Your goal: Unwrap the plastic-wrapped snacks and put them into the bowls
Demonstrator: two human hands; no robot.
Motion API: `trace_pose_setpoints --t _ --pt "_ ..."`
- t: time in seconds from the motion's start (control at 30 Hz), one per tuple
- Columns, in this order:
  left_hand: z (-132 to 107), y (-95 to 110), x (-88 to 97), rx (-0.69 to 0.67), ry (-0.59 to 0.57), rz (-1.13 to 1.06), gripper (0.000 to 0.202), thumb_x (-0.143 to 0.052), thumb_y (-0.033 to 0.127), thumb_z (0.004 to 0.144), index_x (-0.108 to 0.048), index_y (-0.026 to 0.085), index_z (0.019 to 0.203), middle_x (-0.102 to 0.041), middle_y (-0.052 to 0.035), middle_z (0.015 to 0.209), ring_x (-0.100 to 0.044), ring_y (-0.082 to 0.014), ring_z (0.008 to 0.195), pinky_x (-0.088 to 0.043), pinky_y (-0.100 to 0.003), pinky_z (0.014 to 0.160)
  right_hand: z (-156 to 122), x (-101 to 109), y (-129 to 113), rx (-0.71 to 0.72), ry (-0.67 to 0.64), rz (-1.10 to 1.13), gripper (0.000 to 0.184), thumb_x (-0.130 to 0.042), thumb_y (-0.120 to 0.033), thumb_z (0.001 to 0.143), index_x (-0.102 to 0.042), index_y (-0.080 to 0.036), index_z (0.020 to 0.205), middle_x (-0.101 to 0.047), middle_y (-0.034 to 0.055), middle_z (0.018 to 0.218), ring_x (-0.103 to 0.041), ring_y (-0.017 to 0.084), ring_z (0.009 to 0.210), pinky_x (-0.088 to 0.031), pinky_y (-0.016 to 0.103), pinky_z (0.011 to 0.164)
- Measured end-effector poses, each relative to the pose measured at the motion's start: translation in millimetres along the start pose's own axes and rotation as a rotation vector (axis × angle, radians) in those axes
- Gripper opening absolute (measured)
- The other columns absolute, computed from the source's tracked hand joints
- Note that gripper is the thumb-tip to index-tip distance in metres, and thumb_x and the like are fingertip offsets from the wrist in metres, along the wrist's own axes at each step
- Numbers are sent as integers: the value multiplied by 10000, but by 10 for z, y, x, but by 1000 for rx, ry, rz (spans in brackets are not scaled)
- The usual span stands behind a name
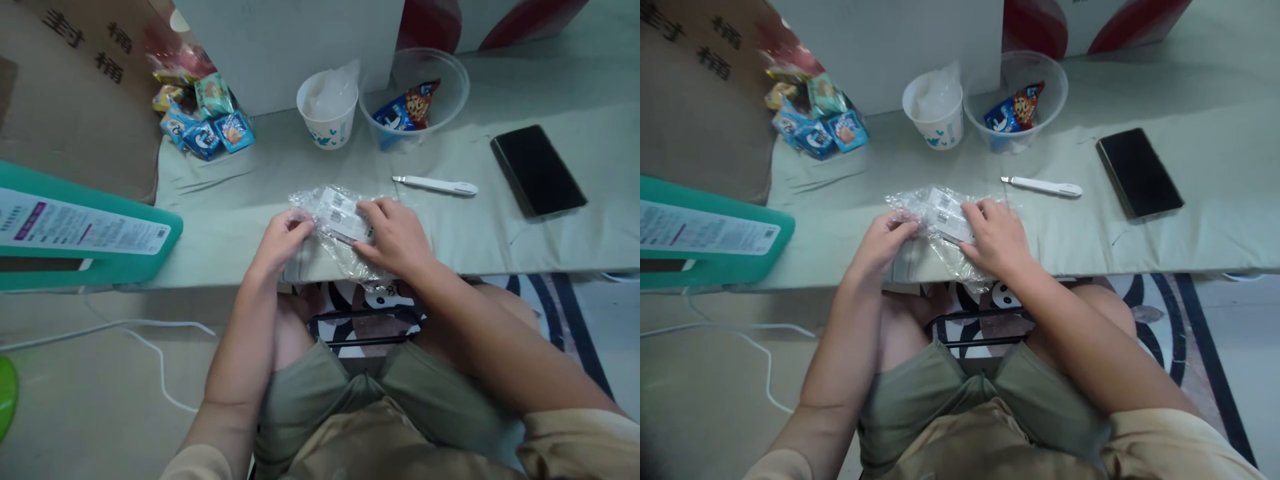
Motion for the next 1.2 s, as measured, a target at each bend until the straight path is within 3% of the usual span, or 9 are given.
trace_pose_setpoints --t 0.17,0.3,0.37,0.47,0.57,0.7,0.9,1.1,1.2 --pt "12 45 -103 145 -3 -516 129 -686 249 689 -614 203 785 -670 -7 806 -657 -148 761 -556 -267 718 -6 -21 72 -23 74 264 540 -709 -321 789 -564 -240 1302 -605 138 1259 -617 326 1097 -531 464 882" --pt "68 126 -205 106 -15 -706 331 -681 522 798 -602 222 914 -720 -58 983 -720 -237 1000 -589 -333 807 37 -82 156 -121 64 599 623 -751 -376 738 -494 -248 1290 -663 105 1149 -651 308 1026 -545 498 881" --pt "73 114 -313 80 -35 -708 458 -776 540 743 -601 231 1031 -726 -59 1056 -716 -251 1082 -579 -346 884 56 -134 197 -235 19 777 703 -758 -420 729 -439 -240 1329 -688 81 1055 -674 289 918 -558 510 843" --pt "37 43 -537 132 -130 -583 563 -902 307 628 -618 221 1107 -748 -49 1044 -728 -238 1053 -566 -346 934 78 -145 230 -334 80 984 710 -774 -421 718 -441 -241 1319 -700 79 1084 -688 286 961 -566 528 901" --pt "-4 20 -667 178 -186 -466 275 -832 249 705 -670 170 914 -746 -44 871 -743 -204 893 -591 -323 858 85 -150 235 -380 159 1135 644 -804 -425 707 -508 -255 1253 -699 83 1163 -674 285 1072 -560 513 968" --pt "-1 114 -570 168 -87 -537 258 -694 346 843 -597 173 678 -699 -26 746 -713 -155 737 -597 -260 668 63 -239 138 -461 51 1460 555 -804 -466 709 -566 -265 1168 -714 47 1078 -686 230 960 -601 406 814" --pt "-42 273 -390 219 -101 -668 345 -596 433 899 -569 185 660 -775 -75 931 -758 -227 885 -527 -224 479 10 -262 -116 -491 -239 1883 593 -891 -509 627 -586 -271 1076 -693 -32 861 -654 145 665 -574 284 562" --pt "113 233 -56 213 212 -767 294 -538 343 898 -559 187 649 -761 -51 776 -713 -121 669 -316 -138 357 14 -157 65 -506 -5 1814 562 -901 -427 613 -581 -281 1051 -704 -52 892 -628 115 650 -526 236 540" --pt "178 170 -19 279 223 -716 264 -537 318 889 -569 175 668 -742 -45 717 -675 -97 564 -318 -134 360 -30 -18 332 -470 160 1623 516 -868 -435 647 -595 -276 1055 -702 -42 919 -632 121 697 -530 242 581"
Point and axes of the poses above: each hand's wrist, its own z-axis towards the middle knuckle, its own x-axis out of the back of the hand, y = z × x, the point moved 5 cm from there along z, towards the middle knuckle
